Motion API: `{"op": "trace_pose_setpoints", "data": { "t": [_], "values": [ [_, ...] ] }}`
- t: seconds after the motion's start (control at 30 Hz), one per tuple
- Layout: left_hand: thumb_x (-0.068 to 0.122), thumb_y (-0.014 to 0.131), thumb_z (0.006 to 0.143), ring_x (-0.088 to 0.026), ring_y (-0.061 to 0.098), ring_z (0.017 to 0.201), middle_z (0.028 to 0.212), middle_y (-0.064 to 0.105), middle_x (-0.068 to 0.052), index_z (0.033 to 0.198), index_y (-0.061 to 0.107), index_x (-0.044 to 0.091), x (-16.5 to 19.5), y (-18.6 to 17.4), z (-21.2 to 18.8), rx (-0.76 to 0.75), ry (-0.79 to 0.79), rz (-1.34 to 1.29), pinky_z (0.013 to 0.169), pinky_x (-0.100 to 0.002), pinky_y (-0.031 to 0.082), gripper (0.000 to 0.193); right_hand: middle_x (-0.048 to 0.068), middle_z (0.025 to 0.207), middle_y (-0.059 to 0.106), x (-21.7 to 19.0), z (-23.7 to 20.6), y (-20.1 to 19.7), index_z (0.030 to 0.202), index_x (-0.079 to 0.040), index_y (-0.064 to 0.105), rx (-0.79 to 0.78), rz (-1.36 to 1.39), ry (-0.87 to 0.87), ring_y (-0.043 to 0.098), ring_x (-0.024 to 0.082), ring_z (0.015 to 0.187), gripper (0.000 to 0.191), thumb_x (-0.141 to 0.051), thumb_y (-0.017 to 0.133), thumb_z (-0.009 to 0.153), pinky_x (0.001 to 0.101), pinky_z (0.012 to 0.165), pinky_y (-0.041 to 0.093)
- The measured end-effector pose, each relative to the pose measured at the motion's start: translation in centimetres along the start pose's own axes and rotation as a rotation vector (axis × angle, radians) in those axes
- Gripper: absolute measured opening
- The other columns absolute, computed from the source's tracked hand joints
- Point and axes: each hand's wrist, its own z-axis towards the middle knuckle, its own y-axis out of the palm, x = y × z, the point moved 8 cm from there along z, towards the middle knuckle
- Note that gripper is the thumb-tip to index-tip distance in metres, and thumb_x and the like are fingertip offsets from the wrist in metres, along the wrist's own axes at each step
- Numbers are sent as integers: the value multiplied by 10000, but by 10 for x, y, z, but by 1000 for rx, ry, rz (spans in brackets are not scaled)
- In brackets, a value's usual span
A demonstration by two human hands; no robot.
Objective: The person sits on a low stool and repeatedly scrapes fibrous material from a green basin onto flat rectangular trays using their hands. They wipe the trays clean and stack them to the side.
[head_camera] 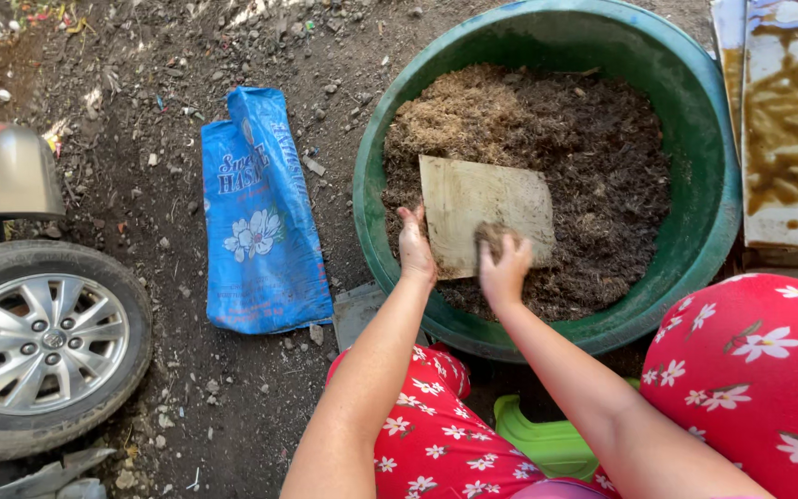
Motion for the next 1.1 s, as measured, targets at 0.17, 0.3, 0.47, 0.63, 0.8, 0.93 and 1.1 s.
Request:
{"op": "trace_pose_setpoints", "data": {
  "t": [0.17,0.3,0.47,0.63,0.8,0.93,1.1],
  "values": [
    [754,314,947,-337,514,1369,1504,526,-160,1528,465,73,-8,12,2,-111,-71,-268,1140,-478,410,908,258,1365,471,-47,-30,16,1160,-87,667,-95,45,-299,448,464,1276,312,-172,748,870,581,1118,387],
    [727,324,959,-324,529,1344,1492,543,-150,1515,487,61,-5,13,4,-149,-50,-285,1118,-486,426,884,279,1312,471,-35,-40,-7,1185,-123,716,-211,-44,-563,445,474,1231,447,-146,732,739,579,1034,400],
    [745,377,932,-282,517,1365,1530,515,-128,1540,462,85,2,11,11,-125,15,-125,1145,-464,398,901,229,1344,474,60,10,-42,1191,-56,617,-178,-254,102,519,395,1212,264,-186,633,962,540,1042,462],
    [801,397,873,-257,411,1453,1606,425,-104,1577,378,75,-2,9,18,-24,42,33,1191,-445,285,1012,201,1492,397,87,89,-87,1370,-33,475,70,-125,529,410,370,1386,519,-450,543,1069,587,1150,368],
    [785,405,899,-272,352,1497,1622,388,-138,1577,350,13,-11,2,24,-2,50,90,1212,-444,251,1029,239,1641,38,108,106,-118,1605,-61,100,-74,-721,649,-10,429,1510,1013,-498,668,889,687,1153,68],
    [777,425,900,-264,315,1512,1637,347,-136,1583,306,20,-21,-4,26,17,24,94,1217,-432,234,1027,216,1673,123,134,67,-104,1633,-35,108,-398,-1050,492,85,406,1534,1297,-595,832,713,638,1183,135],
    [773,416,902,-282,406,1463,1581,456,-165,1529,422,-13,-23,3,27,-7,72,103,1184,-411,280,1006,220,1655,256,139,46,-96,1621,-60,211,-578,-1233,357,244,440,1512,1272,-699,816,703,639,1164,255]
  ]
}}
